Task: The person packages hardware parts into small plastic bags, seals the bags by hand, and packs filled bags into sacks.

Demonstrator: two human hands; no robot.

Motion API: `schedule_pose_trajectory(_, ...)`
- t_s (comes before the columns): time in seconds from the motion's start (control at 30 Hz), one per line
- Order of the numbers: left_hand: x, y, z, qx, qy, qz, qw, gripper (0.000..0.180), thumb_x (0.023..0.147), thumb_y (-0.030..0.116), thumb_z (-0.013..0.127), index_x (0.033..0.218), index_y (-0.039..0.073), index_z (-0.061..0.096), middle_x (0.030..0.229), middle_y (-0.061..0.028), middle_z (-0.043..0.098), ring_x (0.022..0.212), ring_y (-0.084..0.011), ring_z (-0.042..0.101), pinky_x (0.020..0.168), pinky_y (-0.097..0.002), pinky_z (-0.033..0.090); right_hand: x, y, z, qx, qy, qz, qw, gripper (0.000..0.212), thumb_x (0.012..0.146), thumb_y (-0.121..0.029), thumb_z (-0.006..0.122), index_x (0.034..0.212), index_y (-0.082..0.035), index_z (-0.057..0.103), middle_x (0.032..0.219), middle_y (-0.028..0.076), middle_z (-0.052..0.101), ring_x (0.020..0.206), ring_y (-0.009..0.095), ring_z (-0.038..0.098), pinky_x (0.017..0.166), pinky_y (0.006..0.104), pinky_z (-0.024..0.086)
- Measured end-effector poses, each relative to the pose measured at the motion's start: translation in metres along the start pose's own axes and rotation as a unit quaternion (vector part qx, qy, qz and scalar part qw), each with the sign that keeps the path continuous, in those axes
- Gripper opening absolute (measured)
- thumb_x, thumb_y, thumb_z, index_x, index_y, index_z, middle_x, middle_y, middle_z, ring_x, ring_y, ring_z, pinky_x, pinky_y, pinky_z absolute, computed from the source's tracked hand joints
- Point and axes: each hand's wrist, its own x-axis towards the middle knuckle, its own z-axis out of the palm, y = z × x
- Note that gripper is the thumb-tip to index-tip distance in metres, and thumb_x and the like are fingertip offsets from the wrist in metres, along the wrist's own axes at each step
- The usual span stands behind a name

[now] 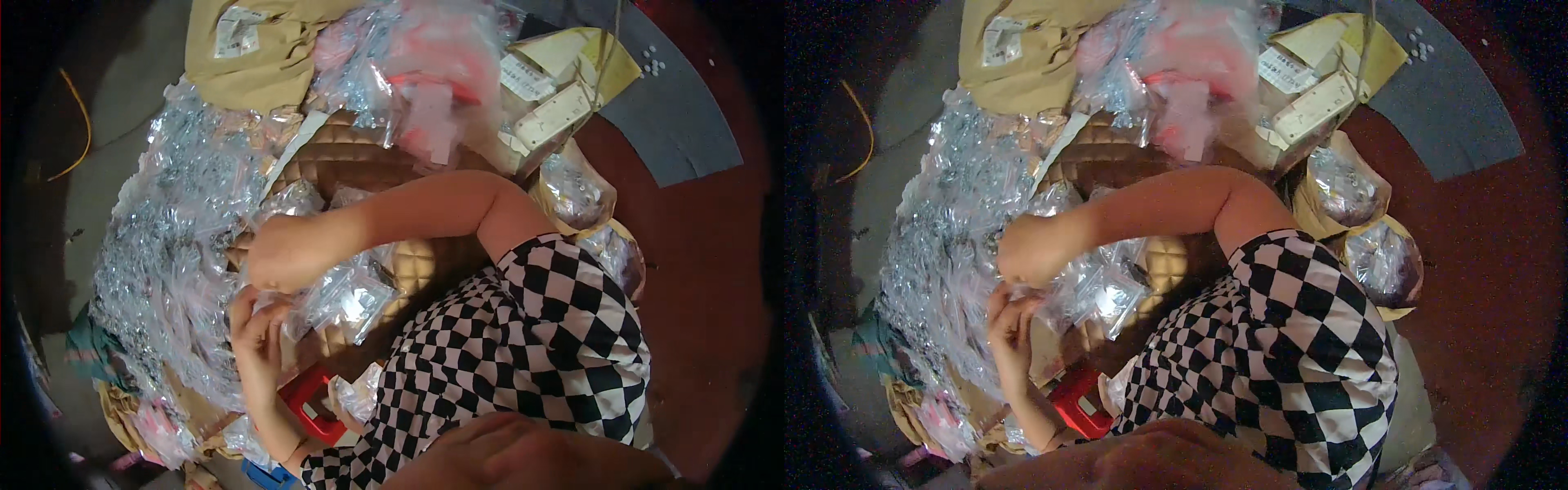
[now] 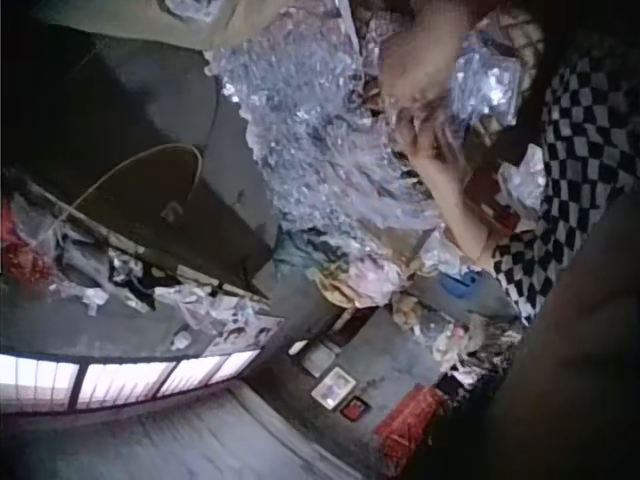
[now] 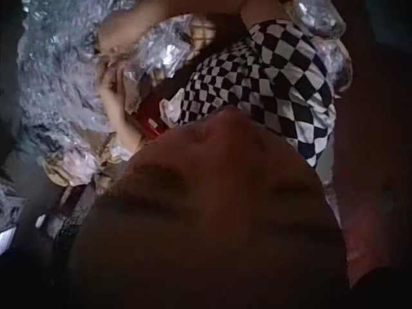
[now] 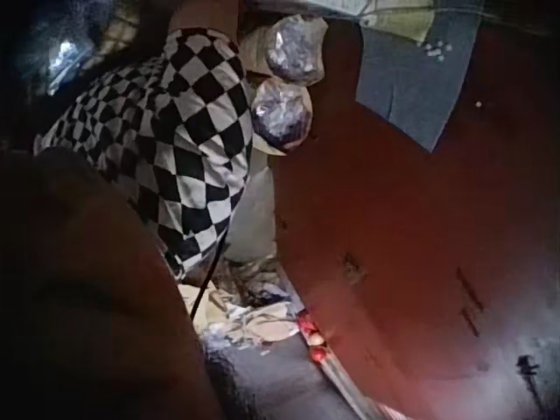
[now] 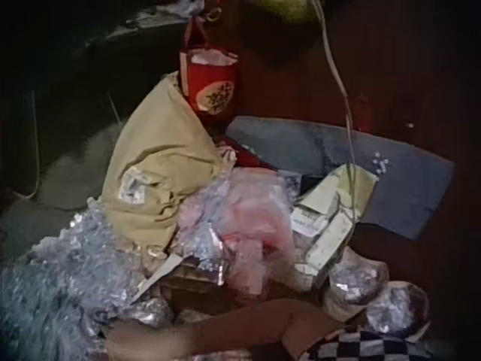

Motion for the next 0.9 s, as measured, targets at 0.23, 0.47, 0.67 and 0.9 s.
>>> schedule_pose_trajectory(0.23,-0.021,-0.004,-0.018,0.010,0.035,-0.009,0.999,0.021,0.075,-0.005,0.066,0.092,0.007,0.070,0.118,-0.0151,0.059,0.112,-0.0337,0.055,0.094,-0.0410,0.043,0.015,-0.013,-0.003,0.075,-0.137,-0.061,0.986,0.042,0.077,-0.015,0.064,0.117,-0.006,0.057,0.108,0.019,0.063,0.095,0.038,0.062,0.078,0.0480,0.049)
schedule_pose_trajectory(0.47,-0.036,0.008,-0.022,-0.083,0.018,0.081,0.993,0.024,0.075,-0.004,0.066,0.096,0.007,0.070,0.124,-0.0125,0.058,0.117,-0.0323,0.054,0.095,-0.0408,0.045,0.011,-0.017,0.037,-0.001,-0.364,-0.102,0.926,0.043,0.077,-0.014,0.066,0.117,-0.004,0.055,0.115,0.016,0.057,0.106,0.037,0.055,0.087,0.0469,0.046)
schedule_pose_trajectory(0.67,-0.063,-0.001,-0.037,-0.042,0.112,0.075,0.990,0.020,0.077,0.000,0.067,0.096,0.007,0.069,0.115,-0.0113,0.062,0.111,-0.0309,0.057,0.092,-0.0406,0.047,0.015,-0.043,0.019,-0.080,-0.139,-0.192,0.968,0.019,0.080,-0.019,0.067,0.095,-0.008,0.060,0.106,0.008,0.056,0.105,0.028,0.050,0.085,0.0401,0.045)
schedule_pose_trajectory(0.9,-0.095,-0.029,-0.017,0.053,0.109,0.006,0.993,0.017,0.081,0.012,0.070,0.098,0.012,0.070,0.098,-0.0056,0.067,0.102,-0.0254,0.062,0.100,-0.0483,0.041,0.001,-0.028,0.032,-0.165,-0.100,-0.102,0.976,0.016,0.080,-0.022,0.069,0.091,-0.011,0.065,0.097,0.006,0.060,0.095,0.025,0.057,0.083,0.0384,0.046)
